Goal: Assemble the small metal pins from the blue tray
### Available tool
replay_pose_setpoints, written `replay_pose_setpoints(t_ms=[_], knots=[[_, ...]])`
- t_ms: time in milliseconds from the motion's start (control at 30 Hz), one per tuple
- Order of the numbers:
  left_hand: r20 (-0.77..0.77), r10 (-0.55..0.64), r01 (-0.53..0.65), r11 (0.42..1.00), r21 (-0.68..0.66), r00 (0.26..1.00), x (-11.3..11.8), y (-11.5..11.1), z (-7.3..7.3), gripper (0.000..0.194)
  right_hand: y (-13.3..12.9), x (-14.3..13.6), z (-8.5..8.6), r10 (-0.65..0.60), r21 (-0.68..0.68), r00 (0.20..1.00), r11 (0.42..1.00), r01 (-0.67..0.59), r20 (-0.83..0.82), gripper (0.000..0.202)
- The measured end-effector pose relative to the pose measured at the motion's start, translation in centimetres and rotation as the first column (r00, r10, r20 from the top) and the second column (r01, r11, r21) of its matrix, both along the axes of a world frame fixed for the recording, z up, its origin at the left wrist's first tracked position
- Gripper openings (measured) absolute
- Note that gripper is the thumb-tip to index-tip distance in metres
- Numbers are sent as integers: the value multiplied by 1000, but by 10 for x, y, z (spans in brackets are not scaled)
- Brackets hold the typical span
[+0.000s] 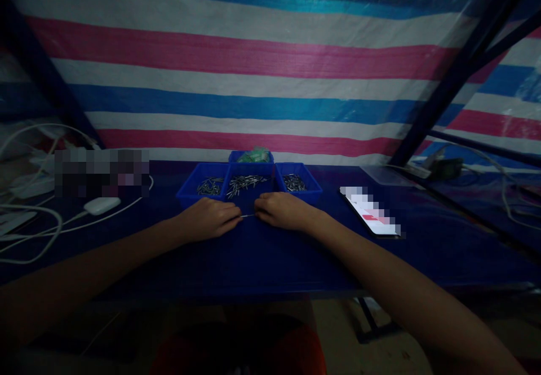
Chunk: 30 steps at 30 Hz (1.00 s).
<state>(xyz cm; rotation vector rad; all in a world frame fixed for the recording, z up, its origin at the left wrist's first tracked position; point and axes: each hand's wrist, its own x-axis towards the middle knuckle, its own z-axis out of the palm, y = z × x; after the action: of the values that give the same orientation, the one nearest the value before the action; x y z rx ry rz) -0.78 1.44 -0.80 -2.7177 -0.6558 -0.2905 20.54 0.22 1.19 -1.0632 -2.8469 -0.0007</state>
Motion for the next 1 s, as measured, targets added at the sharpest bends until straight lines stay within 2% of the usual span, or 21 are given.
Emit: replay_pose_setpoints(t_ms=[1000], knots=[[-6,1,-1,1000,4,1000,-1,-1,2,26,2,2,-2,33,-10,999,999,-33,-12,14]])
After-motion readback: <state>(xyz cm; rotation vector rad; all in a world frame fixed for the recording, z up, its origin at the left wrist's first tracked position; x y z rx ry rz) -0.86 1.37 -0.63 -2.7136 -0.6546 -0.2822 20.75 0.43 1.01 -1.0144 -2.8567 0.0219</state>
